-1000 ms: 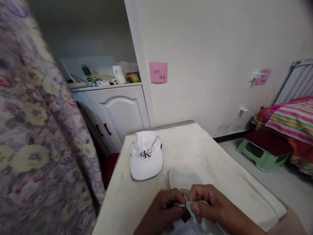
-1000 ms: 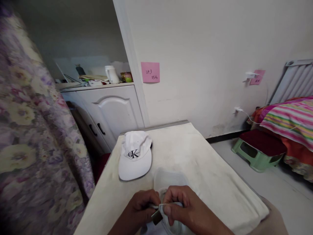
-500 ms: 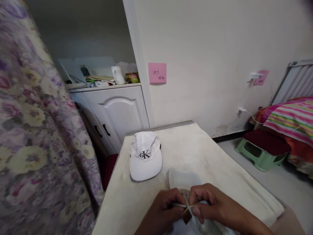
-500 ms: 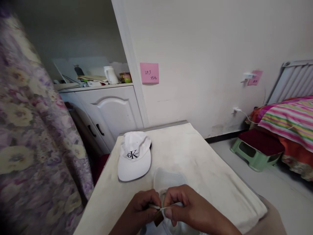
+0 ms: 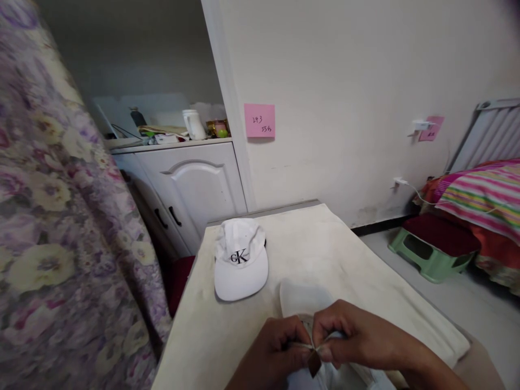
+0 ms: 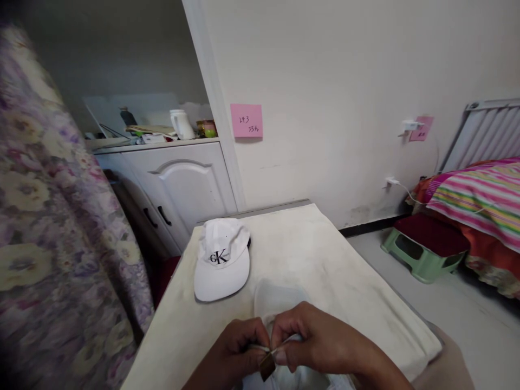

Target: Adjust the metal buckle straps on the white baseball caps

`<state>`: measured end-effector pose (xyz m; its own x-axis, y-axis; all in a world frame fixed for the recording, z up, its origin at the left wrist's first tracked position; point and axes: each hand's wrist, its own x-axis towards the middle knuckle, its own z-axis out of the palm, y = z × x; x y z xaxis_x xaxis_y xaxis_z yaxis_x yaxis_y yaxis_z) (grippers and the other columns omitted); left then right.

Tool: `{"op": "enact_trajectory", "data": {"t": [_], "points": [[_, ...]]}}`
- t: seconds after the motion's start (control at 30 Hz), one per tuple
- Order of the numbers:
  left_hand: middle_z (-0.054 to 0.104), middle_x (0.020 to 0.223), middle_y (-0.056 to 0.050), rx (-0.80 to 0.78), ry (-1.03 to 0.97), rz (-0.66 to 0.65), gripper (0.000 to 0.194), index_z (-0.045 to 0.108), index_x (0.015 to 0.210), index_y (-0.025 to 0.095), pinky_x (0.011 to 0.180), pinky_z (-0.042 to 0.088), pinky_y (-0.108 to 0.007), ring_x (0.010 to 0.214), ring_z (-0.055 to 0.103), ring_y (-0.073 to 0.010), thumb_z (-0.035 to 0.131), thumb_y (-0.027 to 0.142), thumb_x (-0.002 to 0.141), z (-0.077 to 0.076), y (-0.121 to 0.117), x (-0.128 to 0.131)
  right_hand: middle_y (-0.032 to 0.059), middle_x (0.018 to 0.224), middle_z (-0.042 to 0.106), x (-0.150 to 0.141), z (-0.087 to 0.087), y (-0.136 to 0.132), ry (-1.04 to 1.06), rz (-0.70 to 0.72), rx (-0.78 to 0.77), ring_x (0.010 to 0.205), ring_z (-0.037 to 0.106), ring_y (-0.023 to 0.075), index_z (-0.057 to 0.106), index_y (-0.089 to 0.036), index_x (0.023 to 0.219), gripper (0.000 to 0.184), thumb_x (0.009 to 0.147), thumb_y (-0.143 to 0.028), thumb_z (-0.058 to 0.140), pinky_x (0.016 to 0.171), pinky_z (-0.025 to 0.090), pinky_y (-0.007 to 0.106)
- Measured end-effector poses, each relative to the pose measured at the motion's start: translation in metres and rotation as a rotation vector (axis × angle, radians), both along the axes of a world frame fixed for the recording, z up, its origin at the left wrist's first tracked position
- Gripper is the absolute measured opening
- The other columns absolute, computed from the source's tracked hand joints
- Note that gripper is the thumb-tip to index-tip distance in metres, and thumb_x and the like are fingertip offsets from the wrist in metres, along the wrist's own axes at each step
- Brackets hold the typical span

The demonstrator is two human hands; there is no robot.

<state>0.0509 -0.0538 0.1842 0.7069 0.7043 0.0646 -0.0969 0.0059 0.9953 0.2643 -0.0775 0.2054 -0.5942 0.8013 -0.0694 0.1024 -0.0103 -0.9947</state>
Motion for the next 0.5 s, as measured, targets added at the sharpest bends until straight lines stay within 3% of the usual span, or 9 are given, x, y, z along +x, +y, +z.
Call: {"op": "enact_trajectory", "data": {"t": [0.17, 0.3, 0.5], "points": [[0.064, 0.065, -0.001, -0.034, 0.013, 0.033, 0.03, 0.067, 0.071, 0.015, 0.063, 0.035, -0.027, 0.063, 0.053, -0.0144, 0.077, 0.042, 0.08, -0.004, 0.002, -0.001, -0.0014, 0.069, 0.062, -0.003, -0.001, -0.002, 0.086, -0.045, -0.016, 0.067, 0.053, 0.0134, 0.067, -0.017, 0.078, 0.012, 0.083, -0.028, 0.068, 0.062, 0.039, 0.025], [0.061, 0.064, 0.0, -0.045, -0.008, 0.018, 0.034, 0.066, 0.071, 0.015, 0.059, 0.032, -0.025, 0.06, 0.048, -0.0122, 0.077, 0.047, 0.078, -0.004, 0.003, -0.001, -0.0011, 0.07, 0.062, -0.002, -0.007, -0.004, 0.135, -0.085, -0.059, 0.058, 0.047, 0.0108, 0.063, -0.017, 0.086, 0.013, 0.083, -0.029, 0.066, 0.052, 0.034, 0.022], [0.061, 0.068, -0.001, -0.033, -0.007, -0.018, 0.033, 0.067, 0.075, 0.015, 0.06, 0.031, -0.025, 0.061, 0.047, -0.0116, 0.073, 0.046, 0.083, -0.003, 0.001, -0.002, -0.0015, 0.064, 0.062, 0.001, -0.012, -0.002, 0.102, -0.103, -0.055, 0.052, 0.043, 0.008, 0.063, -0.015, 0.078, 0.013, 0.079, -0.027, 0.068, 0.048, 0.03, 0.02]]}}
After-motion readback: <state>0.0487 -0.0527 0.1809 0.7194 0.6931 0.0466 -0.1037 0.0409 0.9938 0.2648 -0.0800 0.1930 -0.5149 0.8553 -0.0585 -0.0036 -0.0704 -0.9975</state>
